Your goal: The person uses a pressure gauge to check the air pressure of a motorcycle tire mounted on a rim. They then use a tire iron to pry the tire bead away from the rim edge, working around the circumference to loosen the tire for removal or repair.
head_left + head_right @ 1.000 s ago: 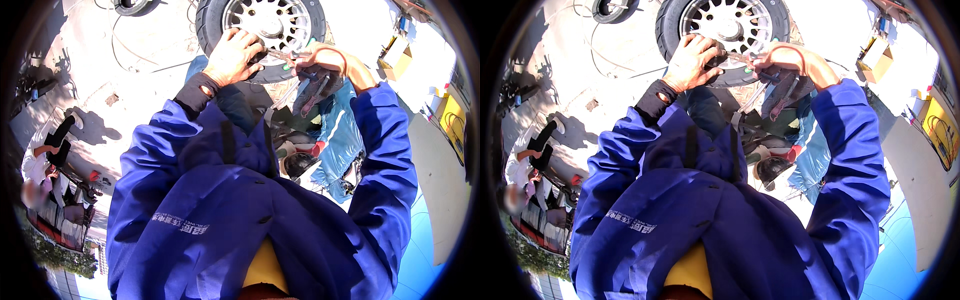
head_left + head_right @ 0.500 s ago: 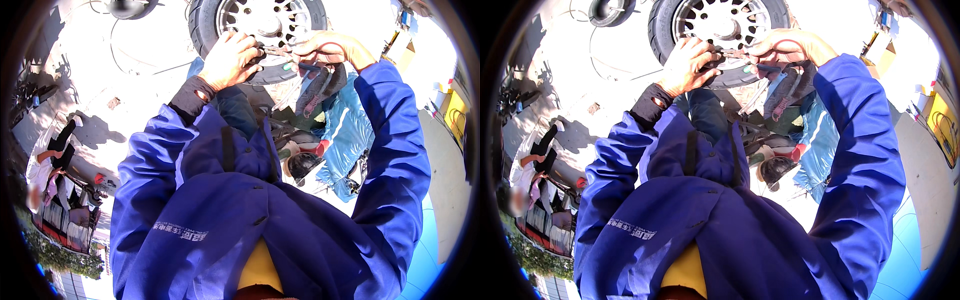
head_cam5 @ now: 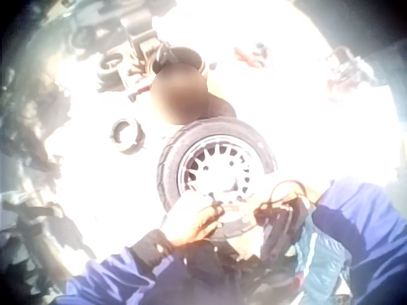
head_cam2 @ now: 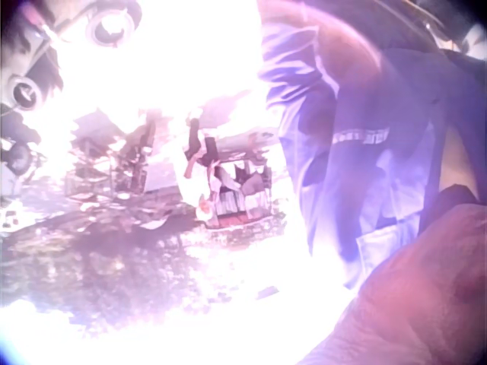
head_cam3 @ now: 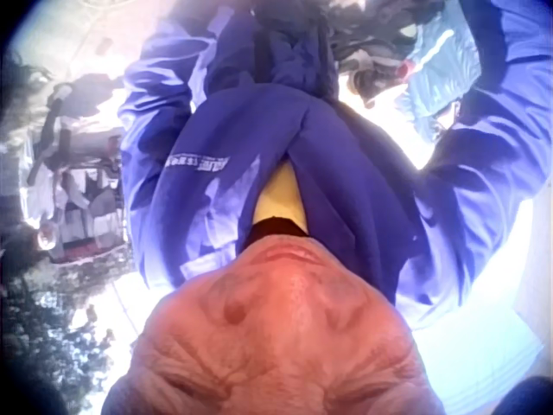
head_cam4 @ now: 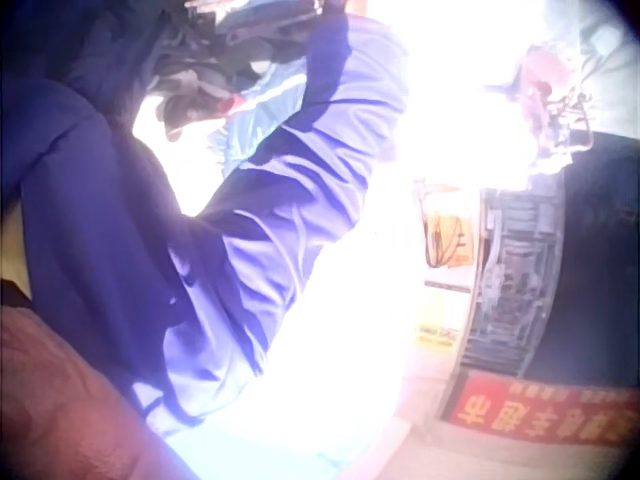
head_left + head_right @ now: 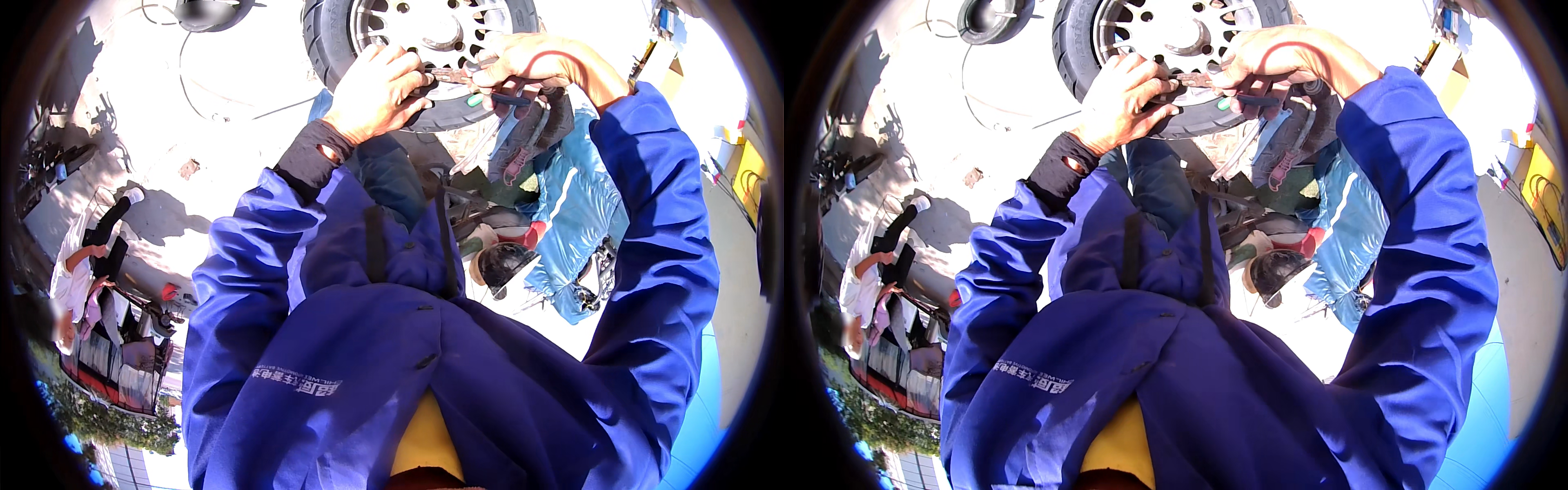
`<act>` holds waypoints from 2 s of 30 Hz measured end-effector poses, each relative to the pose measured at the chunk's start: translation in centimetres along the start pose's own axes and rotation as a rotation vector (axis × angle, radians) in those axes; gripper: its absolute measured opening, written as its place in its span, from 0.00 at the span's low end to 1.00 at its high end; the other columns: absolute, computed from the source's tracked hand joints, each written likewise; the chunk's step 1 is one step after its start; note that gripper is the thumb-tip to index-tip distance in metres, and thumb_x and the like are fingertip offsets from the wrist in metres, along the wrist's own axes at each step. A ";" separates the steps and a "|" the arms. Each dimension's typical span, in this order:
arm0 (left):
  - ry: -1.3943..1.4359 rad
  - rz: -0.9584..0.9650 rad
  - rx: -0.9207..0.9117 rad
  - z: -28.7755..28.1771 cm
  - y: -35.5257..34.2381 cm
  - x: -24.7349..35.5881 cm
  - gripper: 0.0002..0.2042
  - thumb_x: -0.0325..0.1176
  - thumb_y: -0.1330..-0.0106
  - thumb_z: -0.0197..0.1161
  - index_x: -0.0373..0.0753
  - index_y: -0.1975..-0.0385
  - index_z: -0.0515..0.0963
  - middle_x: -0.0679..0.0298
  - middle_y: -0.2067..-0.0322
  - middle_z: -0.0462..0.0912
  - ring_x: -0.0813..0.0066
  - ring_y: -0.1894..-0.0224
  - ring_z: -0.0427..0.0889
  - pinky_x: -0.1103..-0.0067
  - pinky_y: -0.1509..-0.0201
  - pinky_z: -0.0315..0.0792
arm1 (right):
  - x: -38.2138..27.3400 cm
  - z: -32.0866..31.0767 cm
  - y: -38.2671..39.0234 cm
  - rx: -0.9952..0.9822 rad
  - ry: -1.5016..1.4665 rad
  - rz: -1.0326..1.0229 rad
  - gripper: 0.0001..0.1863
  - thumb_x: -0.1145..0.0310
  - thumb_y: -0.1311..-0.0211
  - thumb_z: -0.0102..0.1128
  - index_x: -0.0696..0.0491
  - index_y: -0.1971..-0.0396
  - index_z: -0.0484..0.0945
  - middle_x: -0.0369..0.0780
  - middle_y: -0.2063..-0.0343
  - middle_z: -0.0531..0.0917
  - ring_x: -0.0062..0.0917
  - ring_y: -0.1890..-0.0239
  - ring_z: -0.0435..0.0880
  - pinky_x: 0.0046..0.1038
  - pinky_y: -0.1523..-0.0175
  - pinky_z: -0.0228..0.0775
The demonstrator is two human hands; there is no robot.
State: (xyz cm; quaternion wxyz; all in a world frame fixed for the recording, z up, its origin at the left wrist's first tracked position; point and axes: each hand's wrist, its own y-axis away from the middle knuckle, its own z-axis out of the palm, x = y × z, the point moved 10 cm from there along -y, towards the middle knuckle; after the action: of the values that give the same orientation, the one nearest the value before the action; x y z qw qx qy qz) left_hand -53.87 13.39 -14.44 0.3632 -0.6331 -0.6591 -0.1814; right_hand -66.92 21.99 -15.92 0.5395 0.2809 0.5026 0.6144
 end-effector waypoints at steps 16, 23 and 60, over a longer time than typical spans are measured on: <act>-0.152 0.023 0.143 -5.7 -6.4 -2.6 0.32 0.47 0.39 0.70 0.40 0.36 0.75 0.48 0.38 0.76 0.44 0.36 0.74 0.53 0.28 0.65 | 4.1 3.6 -0.4 0.632 0.088 -0.167 0.25 0.53 0.27 0.63 0.59 0.77 0.77 0.34 0.85 0.76 0.17 0.83 0.75 0.28 0.78 0.68; -0.323 0.112 0.075 -4.8 -13.5 -5.1 0.33 0.52 0.35 0.65 0.38 0.33 0.71 0.50 0.40 0.75 0.49 0.37 0.72 0.57 0.31 0.65 | 4.4 6.1 -0.9 0.602 -0.256 -0.312 0.17 0.62 0.27 0.62 0.62 0.53 0.78 0.37 0.68 0.78 0.19 0.65 0.80 0.25 0.65 0.73; -0.541 -0.151 -0.380 -0.2 -18.8 -9.4 0.39 0.71 0.38 0.60 0.66 0.27 0.64 0.50 0.45 0.76 0.48 0.49 0.83 0.56 0.49 0.79 | 5.0 11.7 -1.0 1.346 -0.241 0.010 0.12 0.62 0.26 0.57 0.54 0.52 0.78 0.51 0.59 0.84 0.51 0.58 0.86 0.49 0.56 0.78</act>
State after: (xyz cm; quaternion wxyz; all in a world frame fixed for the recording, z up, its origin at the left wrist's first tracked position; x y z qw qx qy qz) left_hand -72.60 4.14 -16.77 0.0361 -0.6642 -0.7310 -0.1526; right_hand -57.48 30.32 -13.88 0.2967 0.6241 0.7101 0.1349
